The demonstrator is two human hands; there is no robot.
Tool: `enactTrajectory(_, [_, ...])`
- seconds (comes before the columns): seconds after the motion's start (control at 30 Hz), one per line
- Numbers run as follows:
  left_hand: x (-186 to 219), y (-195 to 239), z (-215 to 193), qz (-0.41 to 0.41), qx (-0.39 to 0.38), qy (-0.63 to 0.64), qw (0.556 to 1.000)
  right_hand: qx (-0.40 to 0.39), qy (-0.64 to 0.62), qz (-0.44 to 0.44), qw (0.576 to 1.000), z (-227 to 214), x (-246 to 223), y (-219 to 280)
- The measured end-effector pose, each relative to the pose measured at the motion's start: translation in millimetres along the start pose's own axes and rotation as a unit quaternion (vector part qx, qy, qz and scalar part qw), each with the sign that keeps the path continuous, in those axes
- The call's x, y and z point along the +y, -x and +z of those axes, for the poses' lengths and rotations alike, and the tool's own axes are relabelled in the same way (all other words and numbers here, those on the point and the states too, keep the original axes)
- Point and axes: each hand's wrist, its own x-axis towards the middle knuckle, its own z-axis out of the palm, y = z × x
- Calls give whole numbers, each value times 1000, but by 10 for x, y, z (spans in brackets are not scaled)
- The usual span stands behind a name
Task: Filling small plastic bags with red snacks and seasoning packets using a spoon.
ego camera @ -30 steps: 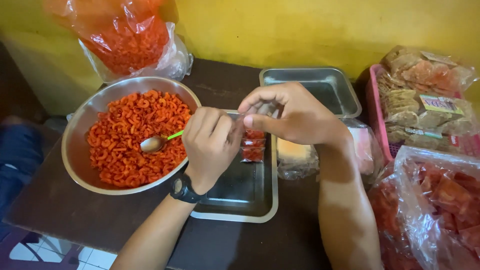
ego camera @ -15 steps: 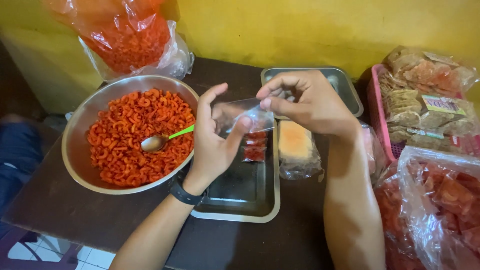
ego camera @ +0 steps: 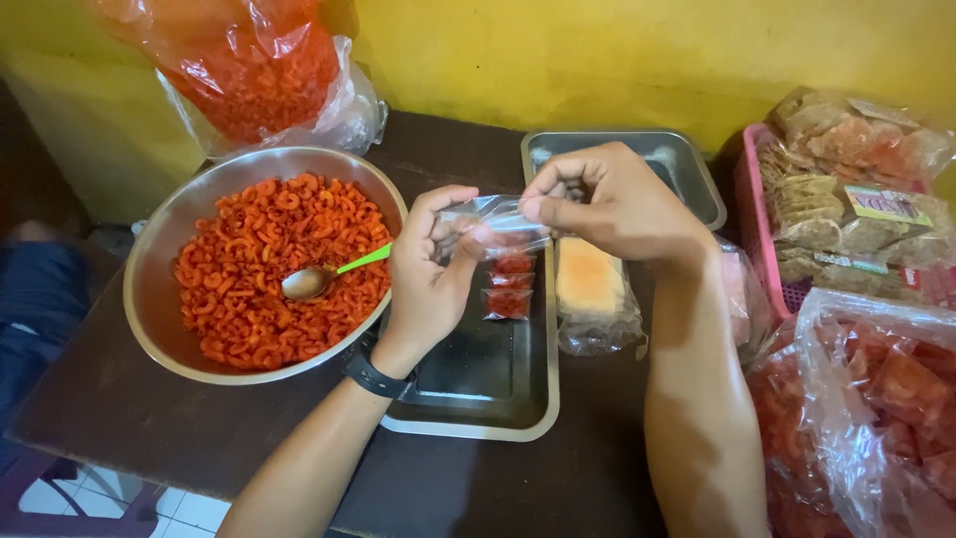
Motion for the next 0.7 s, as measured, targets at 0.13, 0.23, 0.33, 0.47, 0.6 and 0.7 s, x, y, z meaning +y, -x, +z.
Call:
enactTrajectory(0.13, [-172, 15, -16, -34, 14, 43, 998, 6, 3, 7, 1000, -76, -39, 45])
enactTrajectory(0.23, [-219, 27, -24, -39, 11, 59, 997, 5, 4, 0, 1000, -96, 0, 55])
enactTrajectory(0.33, [-87, 80, 71, -36, 44, 62, 996, -22, -9, 18, 1000, -48, -53, 44])
enactTrajectory(0.47, [17, 104, 114, 34, 58, -23, 997, -17, -25, 36, 999, 13, -32, 29])
enactTrajectory(0.6, [38, 64, 119, 97, -1, -96, 991, -12, -36, 34, 999, 25, 61, -3])
enactTrajectory(0.7, [51, 86, 144, 32, -7, -15, 999, -38, -19, 48, 998, 39, 46, -12])
